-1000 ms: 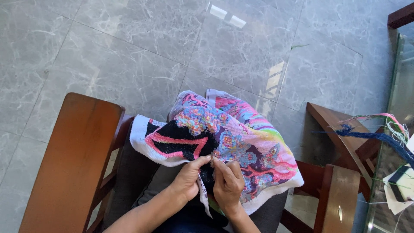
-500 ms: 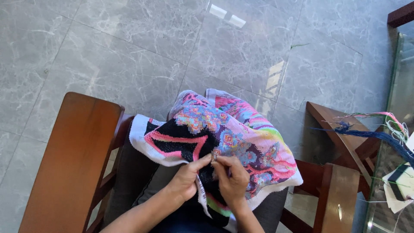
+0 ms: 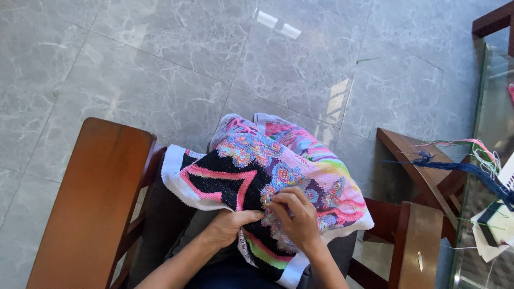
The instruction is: A person is performing cross-stitch embroidery on a colorful pattern using a needle and thread.
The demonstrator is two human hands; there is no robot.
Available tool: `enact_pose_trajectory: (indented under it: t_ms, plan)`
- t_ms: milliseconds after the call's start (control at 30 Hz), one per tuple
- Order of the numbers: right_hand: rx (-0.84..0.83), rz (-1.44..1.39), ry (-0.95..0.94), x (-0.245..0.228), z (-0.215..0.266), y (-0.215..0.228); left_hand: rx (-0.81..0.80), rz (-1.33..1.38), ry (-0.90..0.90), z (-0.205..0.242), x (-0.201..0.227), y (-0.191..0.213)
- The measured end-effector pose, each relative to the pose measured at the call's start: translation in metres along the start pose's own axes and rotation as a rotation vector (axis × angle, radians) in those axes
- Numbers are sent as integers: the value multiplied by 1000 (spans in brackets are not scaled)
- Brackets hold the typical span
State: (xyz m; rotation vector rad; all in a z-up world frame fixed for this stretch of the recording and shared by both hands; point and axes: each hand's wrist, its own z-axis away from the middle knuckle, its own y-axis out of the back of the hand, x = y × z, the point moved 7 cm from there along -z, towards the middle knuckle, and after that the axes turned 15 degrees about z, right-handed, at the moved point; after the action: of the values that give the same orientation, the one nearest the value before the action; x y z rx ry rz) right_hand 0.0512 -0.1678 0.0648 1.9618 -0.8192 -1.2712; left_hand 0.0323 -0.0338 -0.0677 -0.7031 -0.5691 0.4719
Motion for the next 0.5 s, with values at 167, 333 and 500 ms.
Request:
enact_pose_trajectory:
  t_ms: [167,333,500]
  plan:
    - [-203,-28,-61,-21,-19,-1,-74,-104,-189,3,14,-11]
    - [-126,226,44,-43,-31,-7,-102,-171,-265,6,20,-15]
    - [-146,221,56,-40,-35,-14,-119,-249,-321,13,32,-17]
